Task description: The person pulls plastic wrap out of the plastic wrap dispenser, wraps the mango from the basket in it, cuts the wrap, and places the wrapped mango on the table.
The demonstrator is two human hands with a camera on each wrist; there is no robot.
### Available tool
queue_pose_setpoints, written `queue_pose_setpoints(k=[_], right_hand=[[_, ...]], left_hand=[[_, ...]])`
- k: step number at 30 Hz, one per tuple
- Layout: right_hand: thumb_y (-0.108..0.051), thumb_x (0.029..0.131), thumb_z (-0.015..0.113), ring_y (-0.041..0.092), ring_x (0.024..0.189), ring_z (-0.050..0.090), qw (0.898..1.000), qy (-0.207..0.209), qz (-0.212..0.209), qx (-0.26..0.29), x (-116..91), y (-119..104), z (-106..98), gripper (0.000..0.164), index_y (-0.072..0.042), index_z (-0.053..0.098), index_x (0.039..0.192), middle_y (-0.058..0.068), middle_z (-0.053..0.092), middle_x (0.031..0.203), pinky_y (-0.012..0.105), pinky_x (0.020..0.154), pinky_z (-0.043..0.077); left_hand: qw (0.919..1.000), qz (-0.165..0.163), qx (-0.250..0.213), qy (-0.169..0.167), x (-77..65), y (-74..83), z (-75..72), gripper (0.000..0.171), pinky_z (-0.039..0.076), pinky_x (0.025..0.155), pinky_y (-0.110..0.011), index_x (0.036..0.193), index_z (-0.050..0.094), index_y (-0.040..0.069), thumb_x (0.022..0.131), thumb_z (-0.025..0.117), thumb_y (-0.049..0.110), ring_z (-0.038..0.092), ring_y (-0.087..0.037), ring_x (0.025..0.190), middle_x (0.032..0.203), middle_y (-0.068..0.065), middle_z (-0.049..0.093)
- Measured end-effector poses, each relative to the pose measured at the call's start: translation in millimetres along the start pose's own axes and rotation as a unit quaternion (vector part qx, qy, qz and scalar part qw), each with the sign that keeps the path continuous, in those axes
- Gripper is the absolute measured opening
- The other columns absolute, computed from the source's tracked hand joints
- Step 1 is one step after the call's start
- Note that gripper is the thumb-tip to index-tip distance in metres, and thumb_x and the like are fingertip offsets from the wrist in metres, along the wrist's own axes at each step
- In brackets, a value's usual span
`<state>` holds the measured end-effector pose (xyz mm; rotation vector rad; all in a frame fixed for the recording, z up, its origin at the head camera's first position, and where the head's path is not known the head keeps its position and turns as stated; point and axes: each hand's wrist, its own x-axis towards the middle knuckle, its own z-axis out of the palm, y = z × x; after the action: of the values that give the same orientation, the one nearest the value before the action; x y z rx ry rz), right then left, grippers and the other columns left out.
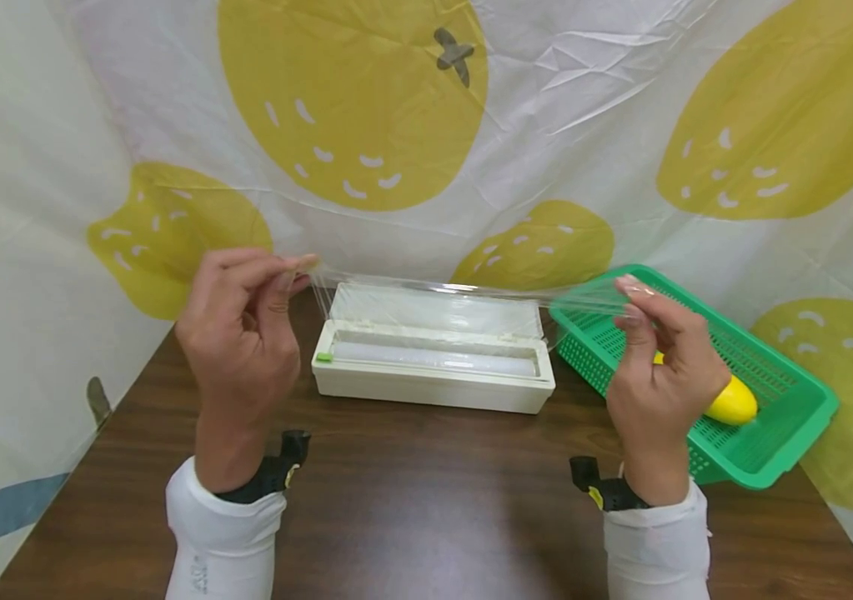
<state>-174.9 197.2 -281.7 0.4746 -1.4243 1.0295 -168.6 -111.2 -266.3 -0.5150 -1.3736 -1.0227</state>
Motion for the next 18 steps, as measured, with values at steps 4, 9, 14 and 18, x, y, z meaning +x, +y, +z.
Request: queue_pose_setpoints(k=[4,9,14,18], right_hand=[[0.016,0.080,0.069,0.029,0.087,0.073,1.000,0.006,-0.004,-0.005,1.6,-1.1,-2.3,0.009,0.017,0.067,0.089,0.027,0.077,0.091,0.015,0.072,0.057],[0.014,0.079,0.072,0.014,0.069,0.070,0.998,-0.044,-0.001,-0.039,3.8,-4.8,-15.1,0.008,0.017,0.068,0.086,0.028,0.073,0.073,0.011,0.068,0.053],[-0.006,0.083,0.071,0.008,0.045,0.049,0.977,-0.183,-0.040,-0.100,0.9,-15.5,-48.3,0.015,0.009,0.073,0.078,0.013,0.061,0.052,0.012,0.050,0.042],[-0.015,0.086,0.071,0.003,0.047,0.047,0.919,-0.379,-0.046,-0.103,-10.3,-25.5,-79.7,0.012,-0.005,0.074,0.080,-0.001,0.066,0.059,0.016,0.043,0.042]], left_hand=[[1.0000,0.004,0.001,0.006,0.7,2.9,-0.2,0.004,0.050,0.063,-0.015,0.082,0.072,-0.013,0.082,0.068,-0.014,0.064,-0.028,0.069,0.077,-0.030,0.064],[0.9963,-0.002,0.016,-0.084,2.9,11.0,-13.1,0.004,0.050,0.058,-0.011,0.085,0.071,-0.013,0.084,0.067,-0.011,0.066,-0.023,0.062,0.080,-0.026,0.065],[0.9731,0.019,0.021,-0.229,3.1,20.0,-38.8,0.008,0.045,0.048,-0.015,0.087,0.075,-0.007,0.085,0.068,-0.003,0.057,-0.012,0.055,0.080,-0.016,0.067],[0.9252,0.030,-0.068,-0.372,-11.8,23.4,-58.2,0.022,0.044,0.049,-0.014,0.090,0.076,0.002,0.098,0.061,0.016,0.053,-0.004,0.060,0.084,-0.005,0.068]])
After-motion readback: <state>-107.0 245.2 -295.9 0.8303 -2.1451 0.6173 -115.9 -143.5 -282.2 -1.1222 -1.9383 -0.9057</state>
